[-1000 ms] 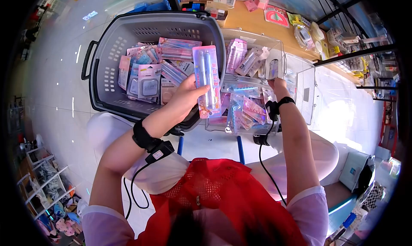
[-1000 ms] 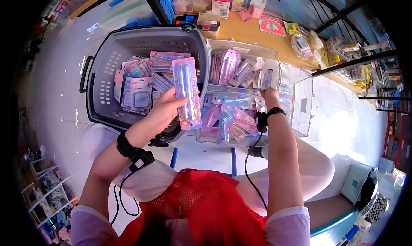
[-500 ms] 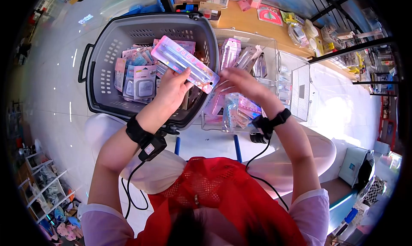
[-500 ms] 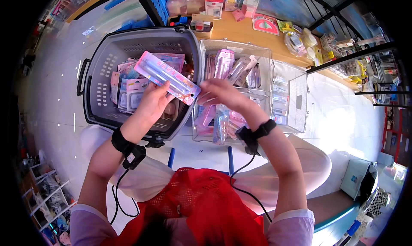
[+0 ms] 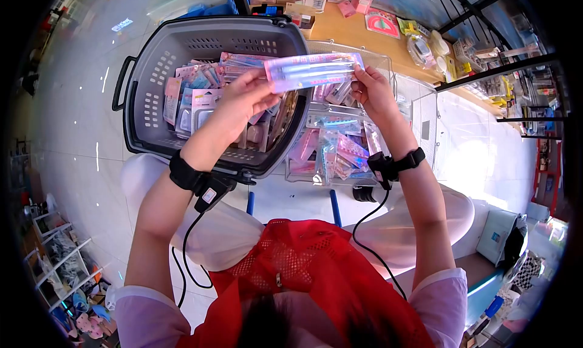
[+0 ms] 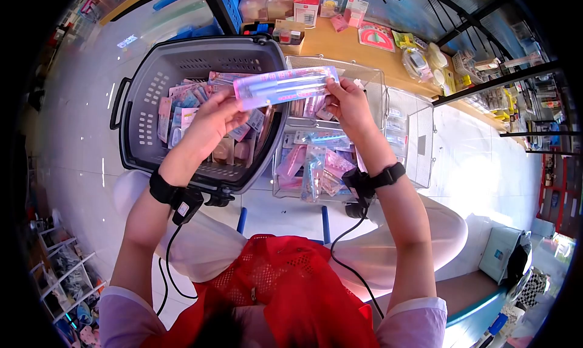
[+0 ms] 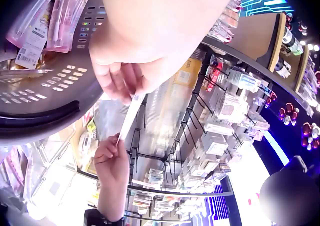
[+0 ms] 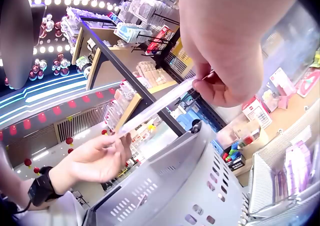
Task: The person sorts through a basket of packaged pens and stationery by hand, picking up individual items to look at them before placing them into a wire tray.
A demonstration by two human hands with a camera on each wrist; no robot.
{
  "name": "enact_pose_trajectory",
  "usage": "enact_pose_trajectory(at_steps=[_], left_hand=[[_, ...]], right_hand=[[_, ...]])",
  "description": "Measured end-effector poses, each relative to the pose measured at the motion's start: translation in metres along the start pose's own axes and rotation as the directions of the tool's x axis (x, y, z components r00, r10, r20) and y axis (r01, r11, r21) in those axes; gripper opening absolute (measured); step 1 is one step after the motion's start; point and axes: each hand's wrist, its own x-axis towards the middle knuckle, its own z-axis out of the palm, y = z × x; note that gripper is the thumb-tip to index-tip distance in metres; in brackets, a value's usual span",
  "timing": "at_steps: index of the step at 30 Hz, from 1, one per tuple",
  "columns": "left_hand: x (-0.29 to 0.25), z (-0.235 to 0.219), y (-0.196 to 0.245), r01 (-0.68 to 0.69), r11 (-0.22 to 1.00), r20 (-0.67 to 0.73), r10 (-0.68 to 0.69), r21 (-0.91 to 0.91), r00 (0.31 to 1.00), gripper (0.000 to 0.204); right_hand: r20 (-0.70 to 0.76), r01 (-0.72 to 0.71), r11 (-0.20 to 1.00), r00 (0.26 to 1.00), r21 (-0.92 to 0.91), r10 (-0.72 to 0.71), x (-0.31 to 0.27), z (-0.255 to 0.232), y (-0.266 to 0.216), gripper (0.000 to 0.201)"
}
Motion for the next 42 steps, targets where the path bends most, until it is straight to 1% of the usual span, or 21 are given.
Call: enact_pose_trajectory(at_steps=[4,6,7,11,12,13,15,17,18,19,22,24,27,29,31,33,35,36,39,41,42], left_hand=[[-0.010,0.021,-0.009,0.194,0.948,0.075,-0.219,0.253,0.973,0.033],[-0.010,0.022,-0.018,0.133,0.940,0.168,-0.193,0.314,0.967,0.028],[-0.011,0.024,-0.019,0.120,0.935,0.186,-0.190,0.333,0.964,0.027],[-0.007,0.015,-0.033,-0.003,0.839,0.210,-0.133,0.545,0.969,0.033],[-0.009,0.014,-0.030,-0.024,0.777,0.213,-0.144,0.629,0.966,0.033],[-0.010,0.012,-0.027,-0.046,0.706,0.217,-0.155,0.707,0.964,0.034],[-0.010,0.003,-0.022,-0.067,0.790,0.224,-0.091,0.609,0.970,0.038],[-0.017,0.000,0.010,-0.207,0.729,0.207,0.091,0.653,0.974,0.039],[-0.018,-0.003,0.028,-0.184,0.731,0.151,0.112,0.657,0.982,0.039],[-0.018,-0.013,0.037,-0.264,0.739,0.170,0.202,0.620,0.965,0.040],[-0.024,-0.029,0.070,-0.246,0.725,0.050,0.281,0.644,0.958,0.040],[-0.027,-0.038,0.086,-0.261,0.654,0.018,0.353,0.710,0.935,0.038],[-0.026,-0.049,0.096,-0.274,0.571,0.008,0.424,0.774,0.906,0.037],[-0.023,-0.055,0.098,-0.244,0.473,-0.005,0.465,0.847,0.885,0.038],[-0.017,-0.064,0.096,-0.155,0.317,-0.032,0.513,0.936,0.858,0.039],[-0.011,-0.071,0.092,-0.048,-0.009,0.044,0.586,0.999,0.809,0.040],[-0.005,-0.073,0.088,-0.013,-0.253,0.165,0.590,0.967,0.790,0.040],[-0.002,-0.072,0.086,-0.015,-0.237,0.151,0.564,0.971,0.812,0.040],[0.007,-0.069,0.079,-0.079,-0.156,0.145,0.471,0.984,0.870,0.038],[0.017,-0.075,0.071,-0.105,-0.181,0.175,0.437,0.978,0.882,0.036],[0.022,-0.079,0.066,-0.121,-0.191,0.192,0.418,0.974,0.888,0.036]], right_hand=[[-0.060,0.064,0.990,0.997,0.125,-0.057,-0.002,0.016,0.003,0.013],[-0.035,0.078,0.986,0.997,0.150,-0.074,-0.007,0.033,0.009,0.013],[0.016,0.102,0.989,0.994,0.110,-0.104,-0.011,0.041,0.017,0.015],[0.219,0.103,0.889,0.976,-0.446,-0.003,-0.039,0.066,0.038,0.025],[0.240,0.123,0.904,0.970,-0.409,-0.024,-0.041,0.066,0.046,0.029],[0.190,0.125,0.909,0.980,-0.397,-0.052,-0.040,0.063,0.048,0.028],[0.084,0.128,0.920,0.991,-0.370,-0.104,-0.035,0.054,0.047,0.027],[-0.159,0.118,0.929,0.970,-0.351,-0.183,-0.020,0.032,0.043,0.028],[-0.287,0.086,0.910,0.933,-0.405,-0.216,-0.009,0.017,0.043,0.030],[-0.337,0.051,0.904,0.918,-0.425,-0.211,-0.003,0.003,0.042,0.029],[-0.416,-0.187,0.887,0.909,-0.423,-0.007,0.020,-0.048,0.070,0.028],[-0.405,-0.363,0.865,0.890,-0.347,0.210,0.026,-0.065,0.085,0.029],[-0.363,-0.451,0.781,0.880,-0.433,0.307,0.052,-0.076,0.118,0.032],[-0.387,-0.384,0.764,0.902,-0.519,0.190,0.070,-0.068,0.136,0.036],[-0.380,-0.372,0.726,0.910,-0.578,0.165,0.092,-0.054,0.144,0.037],[-0.417,-0.373,0.738,0.899,-0.562,0.137,0.113,-0.047,0.159,0.032],[-0.461,-0.395,0.738,0.878,-0.547,0.128,0.139,-0.050,0.183,0.029],[-0.504,-0.418,0.733,0.856,-0.537,0.118,0.135,-0.036,0.173,0.023],[-0.448,-0.388,0.537,0.894,-0.749,0.021,0.143,-0.029,0.171,0.027],[-0.541,-0.435,0.749,0.832,-0.500,0.122,0.144,-0.025,0.172,0.028],[-0.478,-0.368,0.756,0.874,-0.541,0.084,0.154,-0.038,0.187,0.025]])
